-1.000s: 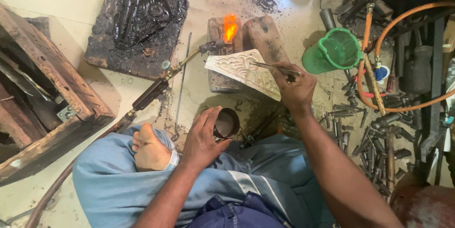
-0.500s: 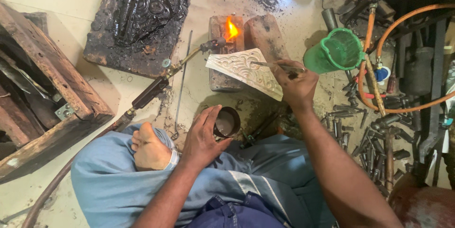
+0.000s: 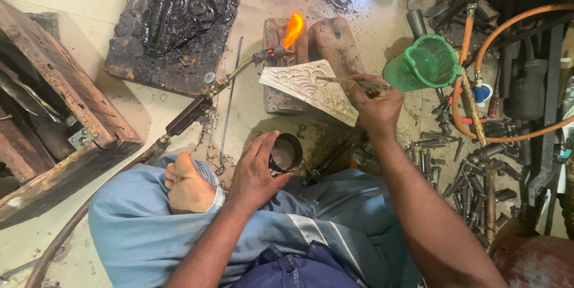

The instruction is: The person sits on the workshop floor holding a gas torch in one hand and a thin metal rod in the other, heating the rod in the flame and pressing its heated tip against a white ornamental piece on a brick. They reposition the rod, adjust the torch, and dip or rinse the rod in a small metal cup between heating passes.

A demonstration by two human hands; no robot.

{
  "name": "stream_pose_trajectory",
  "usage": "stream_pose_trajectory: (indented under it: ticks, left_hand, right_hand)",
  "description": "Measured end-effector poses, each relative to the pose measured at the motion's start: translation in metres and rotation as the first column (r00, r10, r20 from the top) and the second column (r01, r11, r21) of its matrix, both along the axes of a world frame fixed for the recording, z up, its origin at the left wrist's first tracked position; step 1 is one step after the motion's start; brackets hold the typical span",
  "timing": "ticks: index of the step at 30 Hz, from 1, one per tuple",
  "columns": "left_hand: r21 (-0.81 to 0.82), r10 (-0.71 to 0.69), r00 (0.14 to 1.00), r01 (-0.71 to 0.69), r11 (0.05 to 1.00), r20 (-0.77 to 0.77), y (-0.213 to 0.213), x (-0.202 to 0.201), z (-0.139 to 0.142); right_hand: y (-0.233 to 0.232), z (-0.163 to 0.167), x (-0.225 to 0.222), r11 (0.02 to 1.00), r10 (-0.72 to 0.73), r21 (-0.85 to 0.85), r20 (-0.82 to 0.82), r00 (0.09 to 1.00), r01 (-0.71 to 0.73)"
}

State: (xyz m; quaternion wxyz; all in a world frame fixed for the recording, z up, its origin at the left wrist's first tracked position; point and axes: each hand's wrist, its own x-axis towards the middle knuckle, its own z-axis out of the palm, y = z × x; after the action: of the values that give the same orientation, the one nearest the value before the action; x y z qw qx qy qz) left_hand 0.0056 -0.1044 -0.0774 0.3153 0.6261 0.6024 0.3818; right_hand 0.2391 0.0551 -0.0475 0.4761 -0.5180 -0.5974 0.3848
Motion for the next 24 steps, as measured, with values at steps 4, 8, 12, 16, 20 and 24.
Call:
stream_pose_trajectory:
  ticks: [4, 8, 12, 16, 20, 24]
  left_hand:
    - [-0.013, 0.002, 1.0, -0.002, 1.0, -0.007, 0.0, 0.0, 0.0]
    - [-0.048, 0.0, 0.999, -0.001, 0.999, -0.032, 0.0, 0.001, -0.002]
    - [-0.038, 0.019, 0.999, -0.021, 0.999, -0.045, 0.002, 0.001, -0.012]
    - [-0.069, 0.032, 0.998, -0.036, 0.997, -0.05, 0.005, 0.0, -0.025]
    - [-0.174, 0.051, 0.988, -0.076, 0.982, -0.146, 0.01, 0.001, -0.034]
    - [-0.227, 0.028, 0.963, -0.092, 0.969, -0.267, 0.015, 0.001, -0.04]
  right_hand:
    - [0.002, -0.002, 0.001, 1.0, -0.018, -0.02, -0.016, 1.0, 0.018]
    - [0.003, -0.004, 0.003, 0.997, -0.075, -0.032, 0.032, 0.997, 0.076]
    - [0.005, -0.007, 0.007, 0.994, -0.113, 0.014, 0.057, 0.992, 0.113]
    - [0.01, -0.011, 0.009, 0.995, -0.096, 0.023, 0.061, 0.994, 0.094]
    - [0.008, -0.012, 0.01, 0.996, -0.058, 0.07, 0.137, 0.989, 0.049]
    - [0.004, -0.008, 0.006, 0.997, -0.054, 0.065, 0.12, 0.991, 0.047]
